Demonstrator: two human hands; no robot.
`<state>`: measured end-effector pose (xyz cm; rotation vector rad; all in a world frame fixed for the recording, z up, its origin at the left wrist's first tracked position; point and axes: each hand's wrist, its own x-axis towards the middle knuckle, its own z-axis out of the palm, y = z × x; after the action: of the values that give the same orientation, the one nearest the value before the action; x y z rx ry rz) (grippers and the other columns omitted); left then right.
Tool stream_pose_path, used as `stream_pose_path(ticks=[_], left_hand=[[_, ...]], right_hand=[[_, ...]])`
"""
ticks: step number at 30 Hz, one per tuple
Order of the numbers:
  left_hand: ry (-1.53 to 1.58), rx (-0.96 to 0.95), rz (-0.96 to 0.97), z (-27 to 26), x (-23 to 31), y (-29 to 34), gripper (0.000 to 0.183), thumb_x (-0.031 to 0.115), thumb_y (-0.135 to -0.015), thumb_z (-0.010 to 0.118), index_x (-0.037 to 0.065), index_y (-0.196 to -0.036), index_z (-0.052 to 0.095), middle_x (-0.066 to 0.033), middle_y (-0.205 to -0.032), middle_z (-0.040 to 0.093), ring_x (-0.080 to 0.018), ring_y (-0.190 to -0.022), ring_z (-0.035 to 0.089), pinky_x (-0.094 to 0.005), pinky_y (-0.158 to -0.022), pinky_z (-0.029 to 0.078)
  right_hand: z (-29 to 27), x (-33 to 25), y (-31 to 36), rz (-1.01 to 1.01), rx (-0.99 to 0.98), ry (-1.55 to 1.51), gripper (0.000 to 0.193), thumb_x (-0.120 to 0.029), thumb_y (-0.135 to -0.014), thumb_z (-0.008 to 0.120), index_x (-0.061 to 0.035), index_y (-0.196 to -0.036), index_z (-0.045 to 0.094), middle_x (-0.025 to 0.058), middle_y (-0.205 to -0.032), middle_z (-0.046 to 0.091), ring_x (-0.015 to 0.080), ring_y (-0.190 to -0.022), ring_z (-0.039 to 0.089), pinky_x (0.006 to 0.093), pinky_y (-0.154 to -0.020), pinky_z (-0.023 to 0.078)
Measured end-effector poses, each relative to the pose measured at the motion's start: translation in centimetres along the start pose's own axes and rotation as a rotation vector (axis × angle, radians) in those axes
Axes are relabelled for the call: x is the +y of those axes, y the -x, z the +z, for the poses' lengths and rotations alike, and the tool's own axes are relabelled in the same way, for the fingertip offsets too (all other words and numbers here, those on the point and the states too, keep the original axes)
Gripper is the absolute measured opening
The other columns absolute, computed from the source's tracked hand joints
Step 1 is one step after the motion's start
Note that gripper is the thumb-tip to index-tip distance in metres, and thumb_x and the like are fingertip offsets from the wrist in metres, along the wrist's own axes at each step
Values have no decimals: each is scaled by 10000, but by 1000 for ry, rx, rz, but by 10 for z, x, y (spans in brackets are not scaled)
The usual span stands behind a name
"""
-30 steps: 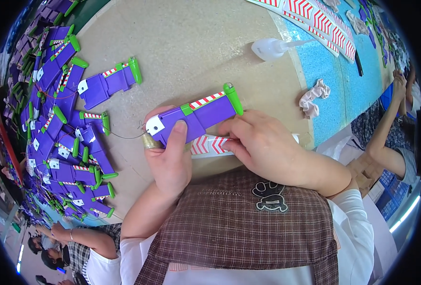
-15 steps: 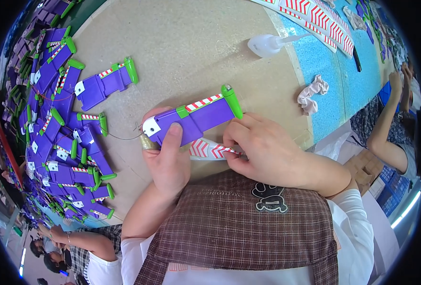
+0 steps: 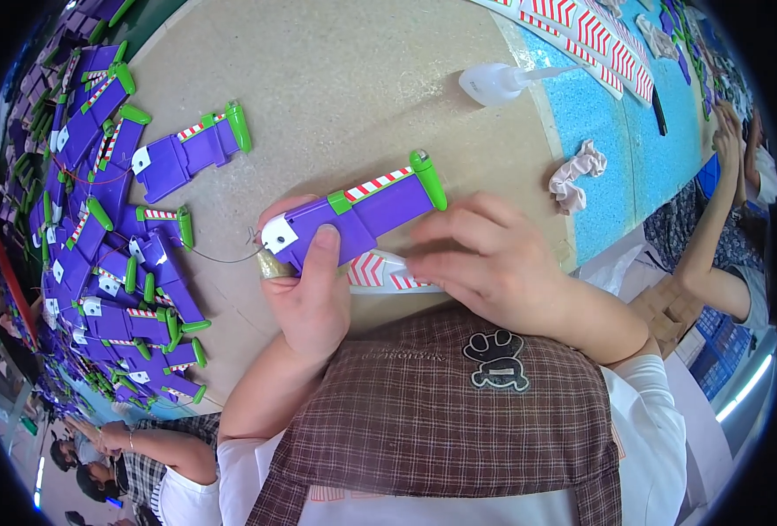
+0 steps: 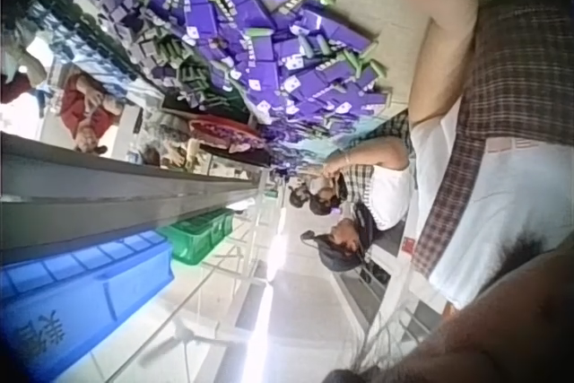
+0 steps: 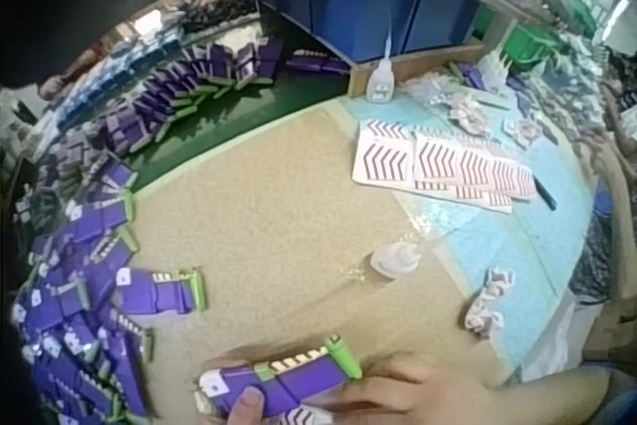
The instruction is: The person assembles toy wings by applying glue from a bottle, pressing plastic components together, and sticking adhesive decals onto the assembled pieces by hand.
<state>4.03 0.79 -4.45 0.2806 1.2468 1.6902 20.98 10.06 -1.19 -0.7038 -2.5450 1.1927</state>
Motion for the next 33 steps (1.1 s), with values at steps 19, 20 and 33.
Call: stream_pose_path(ticks=[19, 20, 33], left_hand=[[-376, -534, -623, 41, 67, 7, 373, -17, -766, 649, 36, -1079, 454, 2, -862, 560, -40, -781, 532, -201, -653, 432], [-365, -541, -636, 41, 67, 6, 371, -21, -766, 647, 37, -1078, 453, 4, -859, 558, -40, -778, 531, -202, -650, 433], [-331, -425, -429, 19, 61, 8, 227, 85, -932, 448, -6, -1140, 453, -31, -922, 590, -70, -815, 555, -222, -707, 446]], right_hand=[[-6, -16, 3, 342, 194, -1249, 59, -15, -901, 507, 3, -958, 511, 5, -775, 582, -3, -653, 509, 154, -538, 368], [-7, -15, 2, 349, 186, -1241, 55, -11, -900, 505, 2, -953, 512, 0, -771, 572, -4, -650, 506, 154, -537, 366], [-32, -6, -2, 303, 250, -529, 688, -612, -770, 543, 27, -1027, 543, 98, -951, 545, 155, -845, 529, 282, -755, 402]])
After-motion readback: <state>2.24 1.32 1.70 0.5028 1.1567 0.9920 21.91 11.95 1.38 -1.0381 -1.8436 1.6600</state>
